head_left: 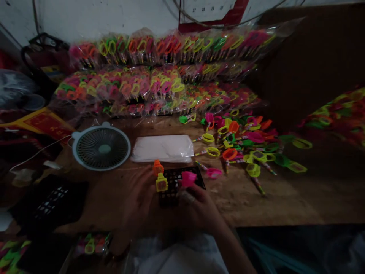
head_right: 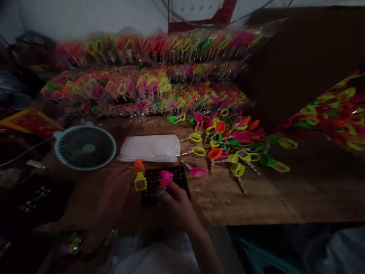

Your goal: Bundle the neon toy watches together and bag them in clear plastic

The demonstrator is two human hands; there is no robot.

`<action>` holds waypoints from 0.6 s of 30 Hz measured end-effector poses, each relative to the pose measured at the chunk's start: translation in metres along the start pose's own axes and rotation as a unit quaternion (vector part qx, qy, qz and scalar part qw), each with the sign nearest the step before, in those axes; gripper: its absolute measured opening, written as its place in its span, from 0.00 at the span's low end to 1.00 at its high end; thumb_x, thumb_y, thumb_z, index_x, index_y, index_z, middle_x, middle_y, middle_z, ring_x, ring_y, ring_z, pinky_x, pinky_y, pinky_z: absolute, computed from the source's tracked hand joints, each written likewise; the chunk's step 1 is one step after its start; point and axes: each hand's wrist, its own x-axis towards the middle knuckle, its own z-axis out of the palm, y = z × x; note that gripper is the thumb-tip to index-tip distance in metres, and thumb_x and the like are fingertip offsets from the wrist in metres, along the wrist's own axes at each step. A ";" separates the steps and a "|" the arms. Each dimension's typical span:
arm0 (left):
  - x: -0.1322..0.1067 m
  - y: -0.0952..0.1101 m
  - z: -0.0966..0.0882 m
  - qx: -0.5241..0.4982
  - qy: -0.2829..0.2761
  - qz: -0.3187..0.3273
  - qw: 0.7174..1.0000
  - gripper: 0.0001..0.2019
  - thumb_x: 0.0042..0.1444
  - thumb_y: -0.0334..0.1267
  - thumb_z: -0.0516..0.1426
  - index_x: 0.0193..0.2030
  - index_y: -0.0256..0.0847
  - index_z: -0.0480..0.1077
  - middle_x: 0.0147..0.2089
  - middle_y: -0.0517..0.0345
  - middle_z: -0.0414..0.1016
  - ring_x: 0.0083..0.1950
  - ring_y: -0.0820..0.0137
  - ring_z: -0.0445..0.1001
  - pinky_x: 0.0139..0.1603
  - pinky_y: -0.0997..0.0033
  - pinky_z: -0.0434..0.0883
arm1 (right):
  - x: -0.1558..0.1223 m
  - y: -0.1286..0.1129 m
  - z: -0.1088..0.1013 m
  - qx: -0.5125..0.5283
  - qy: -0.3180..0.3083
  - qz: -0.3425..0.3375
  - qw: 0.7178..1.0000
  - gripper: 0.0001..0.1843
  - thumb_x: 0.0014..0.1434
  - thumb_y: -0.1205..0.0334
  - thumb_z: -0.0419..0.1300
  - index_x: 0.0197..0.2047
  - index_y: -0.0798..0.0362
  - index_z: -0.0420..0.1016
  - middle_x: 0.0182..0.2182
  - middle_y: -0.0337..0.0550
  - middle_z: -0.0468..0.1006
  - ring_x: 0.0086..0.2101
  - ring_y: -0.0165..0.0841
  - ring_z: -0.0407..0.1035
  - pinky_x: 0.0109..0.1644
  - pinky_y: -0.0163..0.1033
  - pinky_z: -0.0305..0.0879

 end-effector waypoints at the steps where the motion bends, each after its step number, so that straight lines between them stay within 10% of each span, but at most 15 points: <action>1: 0.004 0.000 0.001 0.011 -0.025 0.026 0.999 0.17 0.63 0.39 0.49 0.58 0.46 0.63 0.64 0.54 0.61 0.66 0.62 0.57 0.65 0.53 0.58 | -0.001 0.004 0.014 0.008 -0.007 -0.003 1.000 0.13 0.49 0.52 0.64 0.35 0.52 0.75 0.30 0.40 0.78 0.31 0.34 0.70 0.35 0.38 0.68; 8: 0.016 -0.018 0.021 0.040 -0.103 0.110 0.988 0.18 0.64 0.35 0.48 0.60 0.48 0.62 0.70 0.56 0.48 0.72 0.60 0.40 0.67 0.48 0.53 | -0.006 0.039 0.058 -0.044 0.051 -0.032 0.997 0.10 0.46 0.56 0.65 0.27 0.53 0.72 0.28 0.42 0.78 0.30 0.35 0.71 0.35 0.37 0.67; 18: 0.010 -0.020 0.026 -0.115 -0.140 0.002 0.983 0.17 0.66 0.41 0.46 0.60 0.49 0.62 0.71 0.59 0.45 0.72 0.65 0.44 0.70 0.55 0.51 | -0.011 0.039 0.069 -0.243 0.029 -0.094 0.965 0.04 0.55 0.65 0.55 0.31 0.51 0.71 0.26 0.39 0.77 0.26 0.32 0.71 0.28 0.31 0.62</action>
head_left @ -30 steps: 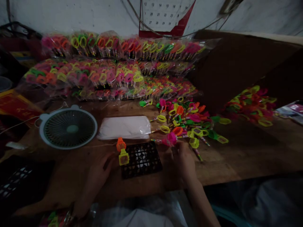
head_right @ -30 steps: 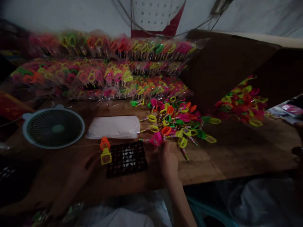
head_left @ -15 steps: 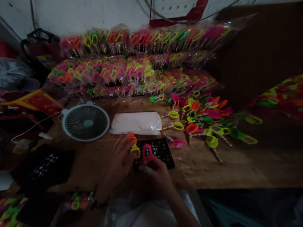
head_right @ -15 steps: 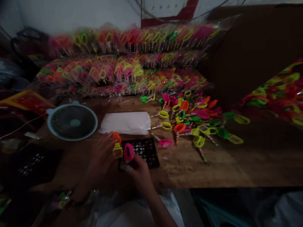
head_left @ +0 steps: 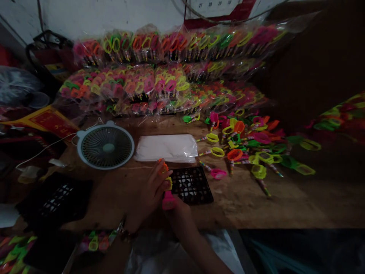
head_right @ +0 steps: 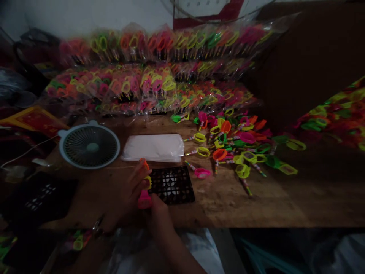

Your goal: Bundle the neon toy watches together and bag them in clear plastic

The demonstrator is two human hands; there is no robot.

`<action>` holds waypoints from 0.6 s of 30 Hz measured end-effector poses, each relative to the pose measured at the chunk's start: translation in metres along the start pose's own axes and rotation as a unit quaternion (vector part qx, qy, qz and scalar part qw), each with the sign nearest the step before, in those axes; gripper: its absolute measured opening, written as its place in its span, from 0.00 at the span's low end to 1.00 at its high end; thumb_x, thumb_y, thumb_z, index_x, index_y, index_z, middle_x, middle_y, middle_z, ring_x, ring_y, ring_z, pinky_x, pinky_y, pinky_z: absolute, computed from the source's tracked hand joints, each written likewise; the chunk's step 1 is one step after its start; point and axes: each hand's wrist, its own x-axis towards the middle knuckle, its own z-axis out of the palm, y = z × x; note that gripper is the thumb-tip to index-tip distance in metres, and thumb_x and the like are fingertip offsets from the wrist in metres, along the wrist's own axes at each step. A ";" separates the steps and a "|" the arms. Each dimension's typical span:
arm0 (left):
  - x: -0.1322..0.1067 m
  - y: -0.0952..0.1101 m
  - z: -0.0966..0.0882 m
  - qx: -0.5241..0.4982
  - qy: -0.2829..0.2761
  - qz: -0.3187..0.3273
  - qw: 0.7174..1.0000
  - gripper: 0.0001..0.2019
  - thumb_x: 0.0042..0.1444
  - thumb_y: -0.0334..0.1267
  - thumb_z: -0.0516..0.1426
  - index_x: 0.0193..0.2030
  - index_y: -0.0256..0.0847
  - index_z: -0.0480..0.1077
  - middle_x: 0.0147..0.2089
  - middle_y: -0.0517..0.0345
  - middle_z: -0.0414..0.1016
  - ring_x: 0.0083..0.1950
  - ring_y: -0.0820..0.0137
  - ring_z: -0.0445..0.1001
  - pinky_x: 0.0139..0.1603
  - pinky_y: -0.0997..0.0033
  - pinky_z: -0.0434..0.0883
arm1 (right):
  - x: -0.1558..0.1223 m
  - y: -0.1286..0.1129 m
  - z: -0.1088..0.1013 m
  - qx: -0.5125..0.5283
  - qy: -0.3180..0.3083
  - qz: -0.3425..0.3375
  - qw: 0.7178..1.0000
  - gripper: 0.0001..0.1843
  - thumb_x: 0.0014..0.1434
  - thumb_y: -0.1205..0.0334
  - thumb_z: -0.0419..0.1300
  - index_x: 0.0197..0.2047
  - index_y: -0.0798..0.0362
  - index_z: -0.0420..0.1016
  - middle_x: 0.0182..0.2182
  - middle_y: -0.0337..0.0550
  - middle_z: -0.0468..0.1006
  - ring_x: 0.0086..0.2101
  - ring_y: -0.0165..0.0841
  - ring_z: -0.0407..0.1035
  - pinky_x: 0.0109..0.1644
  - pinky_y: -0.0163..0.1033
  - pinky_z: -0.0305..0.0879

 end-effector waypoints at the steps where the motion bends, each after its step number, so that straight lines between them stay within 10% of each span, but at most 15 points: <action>1: 0.000 0.001 -0.001 -0.023 0.000 -0.010 1.000 0.18 0.66 0.41 0.45 0.60 0.50 0.62 0.71 0.60 0.45 0.71 0.65 0.44 0.70 0.55 0.51 | 0.001 0.000 0.002 -0.011 -0.002 -0.010 1.000 0.05 0.55 0.66 0.54 0.31 0.51 0.71 0.26 0.40 0.77 0.26 0.32 0.71 0.29 0.31 0.62; 11: -0.009 0.013 0.001 0.050 0.002 0.061 0.997 0.24 0.61 0.49 0.51 0.63 0.53 0.57 0.72 0.56 0.42 0.72 0.53 0.38 0.67 0.40 0.47 | 0.001 0.000 -0.001 0.097 -0.056 -0.010 0.994 0.08 0.57 0.67 0.54 0.34 0.53 0.75 0.32 0.41 0.79 0.32 0.32 0.71 0.37 0.34 0.66; 16: -0.019 -0.002 0.010 0.053 0.033 0.078 0.995 0.21 0.64 0.41 0.45 0.63 0.55 0.57 0.72 0.58 0.39 0.72 0.55 0.39 0.66 0.41 0.48 | 0.034 0.003 -0.053 0.102 -0.115 0.029 0.988 0.16 0.52 0.63 0.62 0.46 0.55 0.71 0.35 0.44 0.80 0.33 0.35 0.74 0.35 0.36 0.69; 18: -0.021 -0.008 0.010 0.043 0.043 0.082 0.995 0.21 0.64 0.41 0.46 0.63 0.56 0.57 0.72 0.59 0.41 0.72 0.55 0.40 0.67 0.41 0.47 | 0.058 0.001 -0.084 -0.055 0.007 0.104 0.993 0.18 0.58 0.64 0.56 0.52 0.58 0.67 0.36 0.49 0.80 0.34 0.36 0.75 0.35 0.37 0.69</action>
